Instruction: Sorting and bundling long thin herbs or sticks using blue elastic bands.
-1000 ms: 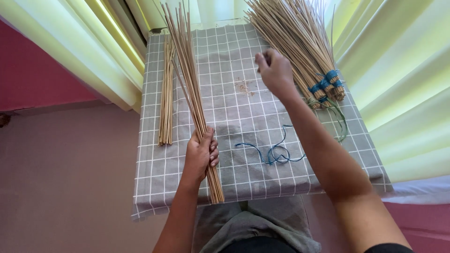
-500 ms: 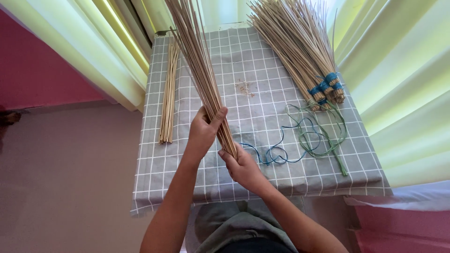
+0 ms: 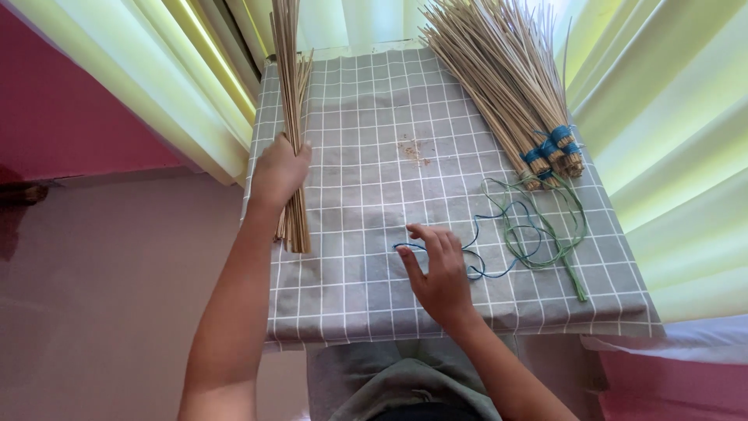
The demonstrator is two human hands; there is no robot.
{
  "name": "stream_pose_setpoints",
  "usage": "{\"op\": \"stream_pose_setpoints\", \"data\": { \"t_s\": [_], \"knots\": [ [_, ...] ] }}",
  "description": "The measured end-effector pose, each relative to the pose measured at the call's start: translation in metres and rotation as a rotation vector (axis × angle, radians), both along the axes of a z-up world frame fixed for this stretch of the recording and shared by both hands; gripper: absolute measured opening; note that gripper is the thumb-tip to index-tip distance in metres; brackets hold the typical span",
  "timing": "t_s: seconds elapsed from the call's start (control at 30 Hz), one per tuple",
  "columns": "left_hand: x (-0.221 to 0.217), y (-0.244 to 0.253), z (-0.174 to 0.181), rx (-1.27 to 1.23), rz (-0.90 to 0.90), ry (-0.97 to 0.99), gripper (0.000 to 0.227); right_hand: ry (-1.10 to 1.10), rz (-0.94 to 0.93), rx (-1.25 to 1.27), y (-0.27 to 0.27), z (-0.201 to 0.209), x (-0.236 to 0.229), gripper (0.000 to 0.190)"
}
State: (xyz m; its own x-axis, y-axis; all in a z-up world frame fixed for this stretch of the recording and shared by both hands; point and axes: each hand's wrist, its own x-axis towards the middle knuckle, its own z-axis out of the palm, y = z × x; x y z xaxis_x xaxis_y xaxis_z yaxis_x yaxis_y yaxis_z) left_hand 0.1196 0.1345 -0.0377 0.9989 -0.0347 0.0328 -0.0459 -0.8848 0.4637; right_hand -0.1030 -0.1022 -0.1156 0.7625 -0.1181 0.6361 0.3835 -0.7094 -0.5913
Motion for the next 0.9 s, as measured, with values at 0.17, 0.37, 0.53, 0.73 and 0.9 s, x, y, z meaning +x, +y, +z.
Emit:
{"op": "stream_pose_setpoints", "data": {
  "t_s": [0.17, 0.37, 0.53, 0.73, 0.9],
  "knots": [
    [0.075, 0.024, -0.063, 0.182, 0.056, -0.014, 0.059, -0.236, -0.057, -0.14, -0.008, -0.009, 0.005, 0.025],
    [0.09, 0.017, -0.086, 0.285, 0.049, 0.051, 0.055, -0.327, -0.095, -0.179, -0.011, -0.03, 0.007, 0.022],
    [0.084, 0.01, -0.087, 0.344, 0.092, 0.037, 0.048, -0.329, -0.089, -0.137, -0.01, -0.03, 0.008, 0.02],
    [0.074, 0.002, -0.076, 0.394, 0.05, -0.086, 0.048, -0.313, -0.072, -0.128, -0.012, -0.032, 0.009, 0.02],
    [0.055, -0.005, -0.063, 0.478, 0.089, -0.104, 0.05, -0.301, -0.074, -0.118, -0.01, -0.03, 0.008, 0.019]
  ]
}}
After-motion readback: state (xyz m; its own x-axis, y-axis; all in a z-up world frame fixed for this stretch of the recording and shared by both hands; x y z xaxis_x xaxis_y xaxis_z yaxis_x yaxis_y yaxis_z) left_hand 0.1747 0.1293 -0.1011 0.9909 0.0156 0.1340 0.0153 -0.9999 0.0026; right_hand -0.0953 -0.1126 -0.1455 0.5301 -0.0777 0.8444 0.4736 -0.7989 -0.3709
